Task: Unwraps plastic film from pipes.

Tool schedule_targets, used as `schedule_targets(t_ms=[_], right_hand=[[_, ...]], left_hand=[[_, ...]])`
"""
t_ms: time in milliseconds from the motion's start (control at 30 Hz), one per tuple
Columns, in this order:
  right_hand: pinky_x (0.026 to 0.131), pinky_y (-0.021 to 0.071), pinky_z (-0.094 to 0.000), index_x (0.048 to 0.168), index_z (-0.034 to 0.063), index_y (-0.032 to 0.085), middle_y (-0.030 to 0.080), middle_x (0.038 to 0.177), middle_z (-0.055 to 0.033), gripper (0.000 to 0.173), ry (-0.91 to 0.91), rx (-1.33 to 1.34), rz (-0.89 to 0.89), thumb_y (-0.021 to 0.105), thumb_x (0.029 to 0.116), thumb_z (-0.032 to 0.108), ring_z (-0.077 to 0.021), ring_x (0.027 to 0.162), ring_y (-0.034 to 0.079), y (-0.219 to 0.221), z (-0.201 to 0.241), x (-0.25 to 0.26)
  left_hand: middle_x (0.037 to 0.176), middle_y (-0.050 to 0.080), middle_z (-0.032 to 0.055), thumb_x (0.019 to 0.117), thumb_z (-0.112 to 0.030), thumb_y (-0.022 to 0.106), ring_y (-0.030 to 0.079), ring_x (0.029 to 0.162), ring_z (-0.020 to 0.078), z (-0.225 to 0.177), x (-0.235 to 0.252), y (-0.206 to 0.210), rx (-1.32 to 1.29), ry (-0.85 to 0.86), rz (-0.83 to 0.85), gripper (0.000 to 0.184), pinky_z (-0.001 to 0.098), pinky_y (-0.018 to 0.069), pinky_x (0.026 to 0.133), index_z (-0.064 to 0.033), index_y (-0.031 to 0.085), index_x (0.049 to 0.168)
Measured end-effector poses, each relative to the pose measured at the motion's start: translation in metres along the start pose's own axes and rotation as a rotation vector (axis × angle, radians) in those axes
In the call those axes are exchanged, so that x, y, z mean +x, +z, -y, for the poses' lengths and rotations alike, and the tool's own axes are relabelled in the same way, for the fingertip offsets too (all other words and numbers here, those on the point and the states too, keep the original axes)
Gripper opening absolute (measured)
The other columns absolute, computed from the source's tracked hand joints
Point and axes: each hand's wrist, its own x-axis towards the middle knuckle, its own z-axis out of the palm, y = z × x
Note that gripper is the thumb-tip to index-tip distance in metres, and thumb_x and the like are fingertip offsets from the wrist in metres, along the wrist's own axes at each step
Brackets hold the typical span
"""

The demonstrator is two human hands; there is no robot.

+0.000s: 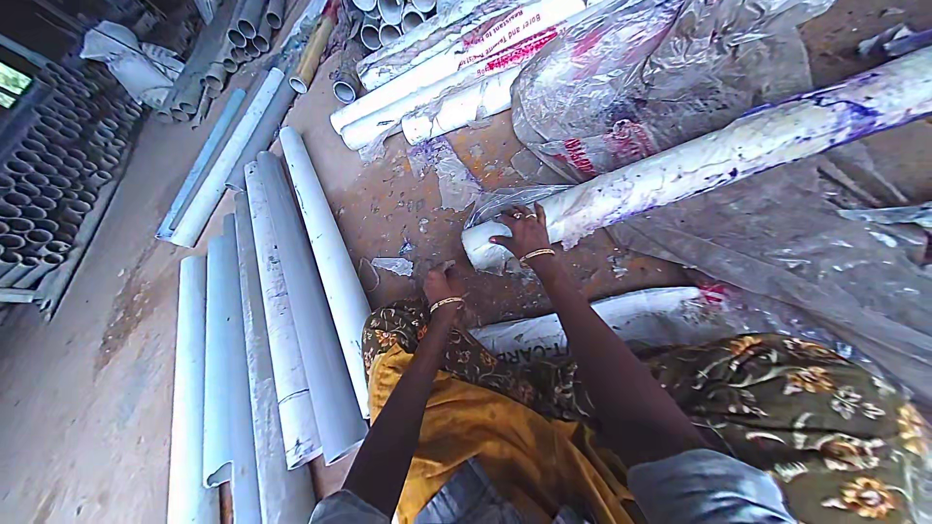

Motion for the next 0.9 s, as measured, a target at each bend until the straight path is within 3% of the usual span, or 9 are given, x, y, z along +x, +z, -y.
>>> schedule_targets(t_ms=[67,200,300,500,633,800,900], right_hand=[[0.123,0.0070,-0.0655,0.130,0.0021,0.069,0.059,0.144,-0.0222,0.048,-0.017,-0.003,-0.017,0.076,0.0929,0.032,-0.0419,0.147,0.039,0.003,-0.001,-0.001],[0.122,0.0076,-0.0656,0.131,0.0025,0.068,0.059,0.144,-0.0211,0.048,-0.031,-0.003,-0.017,0.075,0.0940,0.032,-0.0420,0.147,0.039,0.004,-0.003,0.000],[0.123,0.0086,-0.0652,0.131,0.0025,0.068,0.059,0.144,-0.0208,0.048,-0.041,-0.004,-0.026,0.075,0.0940,0.033,-0.0413,0.147,0.040,0.004,-0.005,-0.001],[0.123,0.0087,-0.0643,0.131,0.0025,0.068,0.059,0.144,-0.0206,0.048,-0.049,-0.011,-0.009,0.073,0.0953,0.035,-0.0407,0.146,0.041,0.004,-0.004,0.003],[0.122,0.0105,-0.0653,0.129,0.0027,0.070,0.061,0.141,-0.0213,0.046,-0.071,0.007,-0.040,0.074,0.0944,0.033,-0.0415,0.144,0.044,0.007,-0.007,0.003],[0.122,0.0099,-0.0656,0.125,0.0011,0.071,0.063,0.137,-0.0219,0.045,-0.078,0.045,-0.075,0.075,0.0931,0.032,-0.0413,0.142,0.045,0.010,-0.009,0.002],[0.121,0.0123,-0.0659,0.124,0.0010,0.072,0.064,0.137,-0.0217,0.044,-0.103,0.037,-0.122,0.076,0.0926,0.031,-0.0414,0.141,0.047,0.013,-0.011,0.000]], left_hand=[[0.119,0.072,0.0203,0.1031,-0.017,0.063,0.067,0.117,0.0349,-0.005,0.011,-0.001,-0.007,-0.003,-0.025,0.028,0.0509,0.0470,0.107,-0.0005,0.071,0.124],[0.125,0.070,0.0213,0.0994,-0.027,0.068,0.065,0.121,0.0386,-0.021,0.010,0.013,0.269,0.125,-0.032,0.041,0.0547,0.0458,0.107,-0.0009,0.066,0.131],[0.133,0.065,0.0244,0.1036,-0.025,0.062,0.063,0.123,0.0415,-0.020,0.013,0.025,0.388,0.191,-0.009,0.042,0.0559,0.0458,0.107,0.0034,0.063,0.134],[0.133,0.063,0.0276,0.1080,-0.013,0.048,0.063,0.123,0.0440,-0.030,0.010,0.031,0.520,0.178,0.005,0.033,0.0568,0.0468,0.105,0.0071,0.064,0.128],[0.121,0.067,0.0299,0.1034,-0.006,0.050,0.068,0.109,0.0453,-0.015,0.019,0.035,0.685,0.403,-0.099,0.029,0.0572,0.0540,0.090,0.0122,0.066,0.119],[0.119,0.067,0.0298,0.1026,-0.010,0.053,0.069,0.106,0.0441,-0.010,0.041,0.026,0.807,0.554,-0.090,0.030,0.0553,0.0544,0.087,0.0124,0.066,0.118],[0.110,0.070,0.0302,0.0998,-0.008,0.057,0.072,0.097,0.0448,0.000,0.048,0.028,0.755,0.672,-0.194,0.027,0.0543,0.0565,0.080,0.0135,0.069,0.112]])
